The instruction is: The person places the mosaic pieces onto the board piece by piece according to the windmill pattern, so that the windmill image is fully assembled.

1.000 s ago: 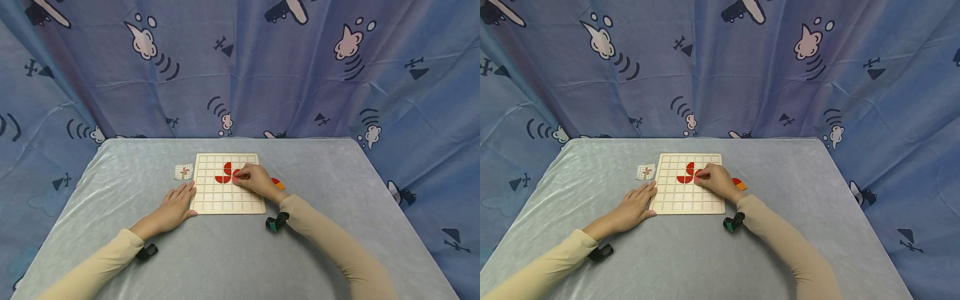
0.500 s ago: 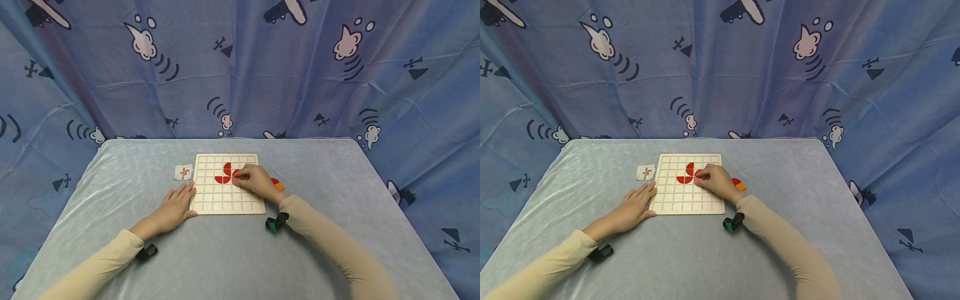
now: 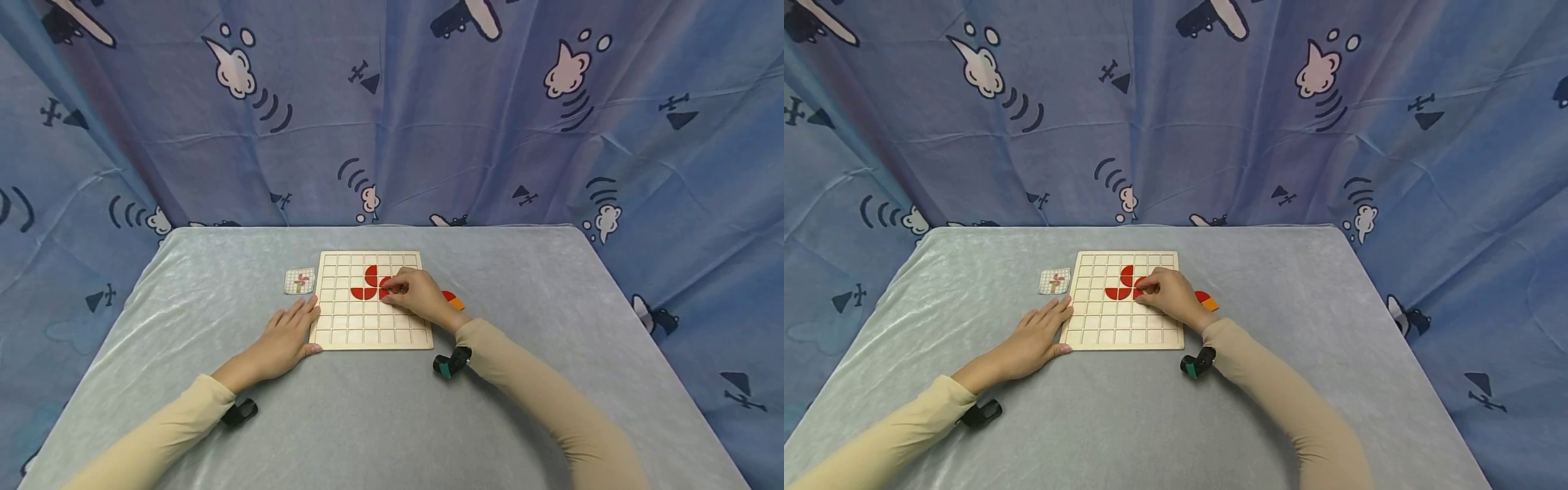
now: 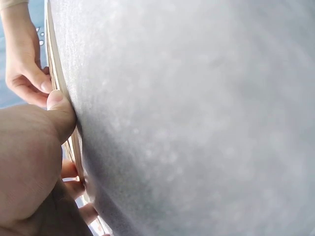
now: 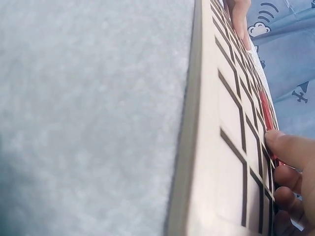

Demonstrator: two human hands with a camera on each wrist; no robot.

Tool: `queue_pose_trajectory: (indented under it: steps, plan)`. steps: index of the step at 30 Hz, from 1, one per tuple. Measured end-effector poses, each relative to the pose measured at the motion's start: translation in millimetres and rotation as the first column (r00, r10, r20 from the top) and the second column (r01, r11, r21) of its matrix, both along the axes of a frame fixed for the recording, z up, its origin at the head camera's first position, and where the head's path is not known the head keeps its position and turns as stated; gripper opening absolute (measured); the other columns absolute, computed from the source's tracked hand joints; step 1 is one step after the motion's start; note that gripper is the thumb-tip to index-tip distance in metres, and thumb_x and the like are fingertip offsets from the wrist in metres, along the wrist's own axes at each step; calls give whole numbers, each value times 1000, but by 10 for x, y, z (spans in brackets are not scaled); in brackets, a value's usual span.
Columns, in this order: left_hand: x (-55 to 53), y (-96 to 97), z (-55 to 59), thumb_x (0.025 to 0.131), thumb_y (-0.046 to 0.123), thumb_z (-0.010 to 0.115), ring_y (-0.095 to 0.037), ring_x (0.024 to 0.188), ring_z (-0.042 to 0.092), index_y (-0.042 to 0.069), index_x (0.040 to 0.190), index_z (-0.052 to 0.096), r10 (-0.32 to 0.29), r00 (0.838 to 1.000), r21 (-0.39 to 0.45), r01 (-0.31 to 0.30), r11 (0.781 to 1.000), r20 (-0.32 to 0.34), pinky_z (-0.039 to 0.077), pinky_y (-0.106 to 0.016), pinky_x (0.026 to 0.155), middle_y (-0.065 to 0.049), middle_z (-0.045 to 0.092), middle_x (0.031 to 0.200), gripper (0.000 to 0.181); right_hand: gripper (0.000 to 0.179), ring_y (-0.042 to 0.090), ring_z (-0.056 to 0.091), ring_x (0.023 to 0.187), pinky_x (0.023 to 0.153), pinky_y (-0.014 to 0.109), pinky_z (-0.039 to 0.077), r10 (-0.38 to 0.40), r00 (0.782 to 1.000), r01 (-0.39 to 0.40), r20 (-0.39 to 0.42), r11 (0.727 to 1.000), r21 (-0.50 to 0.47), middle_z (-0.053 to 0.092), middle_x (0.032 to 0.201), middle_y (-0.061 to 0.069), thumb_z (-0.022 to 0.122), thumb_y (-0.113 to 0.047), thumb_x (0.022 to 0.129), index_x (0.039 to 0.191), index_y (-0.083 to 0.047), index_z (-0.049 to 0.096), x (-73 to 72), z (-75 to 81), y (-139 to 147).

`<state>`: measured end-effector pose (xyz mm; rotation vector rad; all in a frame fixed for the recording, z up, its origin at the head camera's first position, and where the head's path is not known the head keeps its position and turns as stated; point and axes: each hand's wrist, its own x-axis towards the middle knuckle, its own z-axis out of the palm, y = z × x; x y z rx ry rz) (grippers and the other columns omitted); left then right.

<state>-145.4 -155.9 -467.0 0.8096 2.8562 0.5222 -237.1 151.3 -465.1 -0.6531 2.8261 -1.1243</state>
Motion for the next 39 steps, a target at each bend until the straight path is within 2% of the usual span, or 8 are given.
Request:
queue_pose_trajectory:
  steps: [23,29,34,39]
  plan:
    - [-2,1,4,98,36,58,-44,152,18,-2,154,30,0,1000,0,0,1000,3,19,-69,116,-19,17,166,73,23,13,54,75,67,22,44,-1,1000,1,4,1000,-4,68,88,1,83,-23,81,103,-14,80,-19,10,-4]
    - [-5,-1,0,98,36,58,-44,152,18,-2,153,30,-2,1000,2,2,1000,-3,19,-69,116,-19,17,166,72,19,14,53,74,66,25,43,-18,1000,18,0,999,-34,67,86,-1,80,-24,84,102,-16,80,-45,89,55]
    - [-9,-2,-9,98,36,58,-44,152,19,-2,153,31,-1,1000,1,1,1000,-9,20,-69,116,-19,18,166,72,22,17,55,74,67,28,46,-26,999,24,-32,998,-60,68,88,3,78,-22,87,107,-13,78,-66,199,173]
    - [-8,-3,-16,98,37,58,-44,152,18,-2,153,31,-2,1000,0,2,1000,-6,20,-69,116,-19,17,166,72,25,20,55,75,66,31,46,-34,999,33,-13,995,-96,66,90,4,75,-22,89,111,-10,76,-47,257,339]
